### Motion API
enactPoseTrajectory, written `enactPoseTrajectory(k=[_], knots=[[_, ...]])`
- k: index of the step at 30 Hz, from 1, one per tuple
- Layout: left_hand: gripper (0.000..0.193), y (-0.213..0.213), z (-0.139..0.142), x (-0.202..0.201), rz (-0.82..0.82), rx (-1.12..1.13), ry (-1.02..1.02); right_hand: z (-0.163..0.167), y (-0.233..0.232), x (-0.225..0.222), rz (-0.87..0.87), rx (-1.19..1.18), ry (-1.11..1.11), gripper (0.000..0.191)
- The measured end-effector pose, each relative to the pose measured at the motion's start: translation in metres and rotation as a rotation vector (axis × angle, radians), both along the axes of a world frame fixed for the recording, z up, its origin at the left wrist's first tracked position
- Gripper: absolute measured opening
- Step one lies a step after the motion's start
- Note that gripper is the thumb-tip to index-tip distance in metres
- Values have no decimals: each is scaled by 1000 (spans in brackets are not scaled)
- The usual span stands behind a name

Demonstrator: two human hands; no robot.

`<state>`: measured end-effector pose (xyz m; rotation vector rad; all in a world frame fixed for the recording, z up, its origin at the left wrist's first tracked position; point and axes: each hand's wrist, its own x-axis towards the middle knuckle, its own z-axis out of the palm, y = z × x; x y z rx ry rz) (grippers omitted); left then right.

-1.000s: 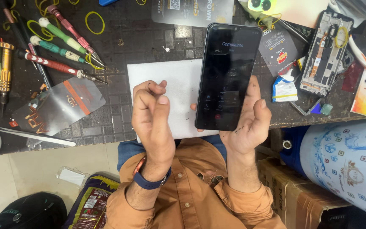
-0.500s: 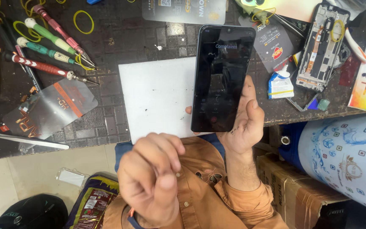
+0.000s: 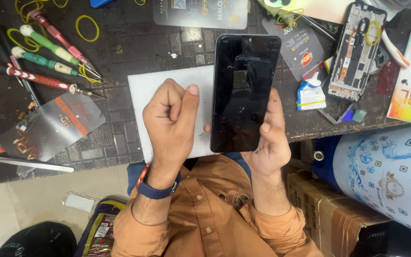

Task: The person secures a smartphone with multiple yellow rubber bands, then removes them. The person powers on the phone, unlocks it, and navigates to the dialer app to place a call.

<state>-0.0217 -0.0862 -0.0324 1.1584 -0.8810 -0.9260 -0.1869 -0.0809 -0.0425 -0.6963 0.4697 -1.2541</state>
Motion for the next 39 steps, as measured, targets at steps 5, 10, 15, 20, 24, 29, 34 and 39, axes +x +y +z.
enactPoseTrajectory(k=[5,10,15,20,24,29,34,39], knots=[[45,1,-4,-4,-22,35,83,-2,1,-2,-5,9,18,71],[45,1,2,-4,-43,32,-54,-6,1,-2,-97,50,106,75],[45,2,4,-4,-30,69,-174,-8,-1,-1,-86,-23,152,65],[45,2,4,-4,-25,51,-197,-6,-1,0,-99,0,170,74],[44,2,1,-5,-7,5,-260,-6,-1,-1,-98,4,174,74],[45,1,0,-5,-23,44,-207,-9,-1,-3,-75,-22,168,67],[45,2,1,-5,-31,53,-180,-9,0,-4,-99,-11,186,68],[45,1,1,-4,-19,0,-250,-8,0,-2,-110,8,170,73]])
